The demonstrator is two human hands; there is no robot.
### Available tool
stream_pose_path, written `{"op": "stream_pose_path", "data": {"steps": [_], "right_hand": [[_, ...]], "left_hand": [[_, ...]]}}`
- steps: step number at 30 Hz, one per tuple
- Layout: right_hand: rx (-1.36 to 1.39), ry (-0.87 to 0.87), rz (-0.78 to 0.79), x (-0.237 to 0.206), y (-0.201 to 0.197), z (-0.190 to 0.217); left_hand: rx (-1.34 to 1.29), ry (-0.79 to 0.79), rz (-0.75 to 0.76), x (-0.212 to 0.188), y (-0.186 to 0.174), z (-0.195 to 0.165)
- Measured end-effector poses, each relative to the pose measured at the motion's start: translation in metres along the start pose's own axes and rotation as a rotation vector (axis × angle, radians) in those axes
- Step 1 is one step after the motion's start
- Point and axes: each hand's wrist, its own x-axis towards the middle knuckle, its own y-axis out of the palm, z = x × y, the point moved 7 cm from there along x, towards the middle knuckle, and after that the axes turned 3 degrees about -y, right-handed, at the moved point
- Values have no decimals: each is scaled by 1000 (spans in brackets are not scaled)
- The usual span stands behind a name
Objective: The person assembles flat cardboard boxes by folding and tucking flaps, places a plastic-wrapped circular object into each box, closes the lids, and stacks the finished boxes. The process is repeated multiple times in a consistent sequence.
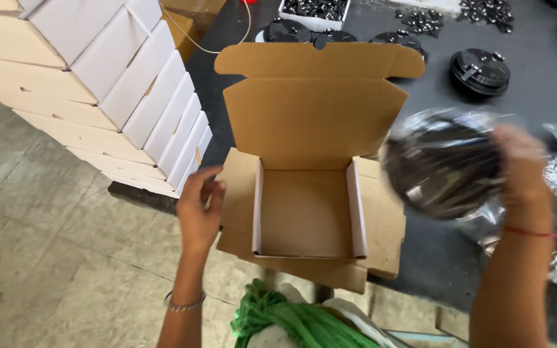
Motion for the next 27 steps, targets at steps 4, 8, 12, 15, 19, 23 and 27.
{"op": "stream_pose_path", "data": {"steps": [4, 8, 12, 15, 19, 23, 27], "right_hand": [[632, 122, 136, -26, 98, 120], [443, 457, 290, -50, 138, 197], [-147, 423, 464, -67, 98, 231], [-137, 248, 53, -44, 62, 243], [81, 85, -277, 9, 56, 225], [313, 351, -125, 41, 81, 197], [-13, 338, -178, 43, 82, 218]], "left_hand": [[-193, 56, -3, 34, 25, 6], [-157, 203, 2, 71, 41, -10], [-242, 203, 62, 105, 54, -18], [-340, 174, 160, 118, 66, -21], [-223, 173, 157, 125, 70, -20], [70, 206, 38, 133, 76, -24], [177, 254, 13, 129, 101, -43]]}}
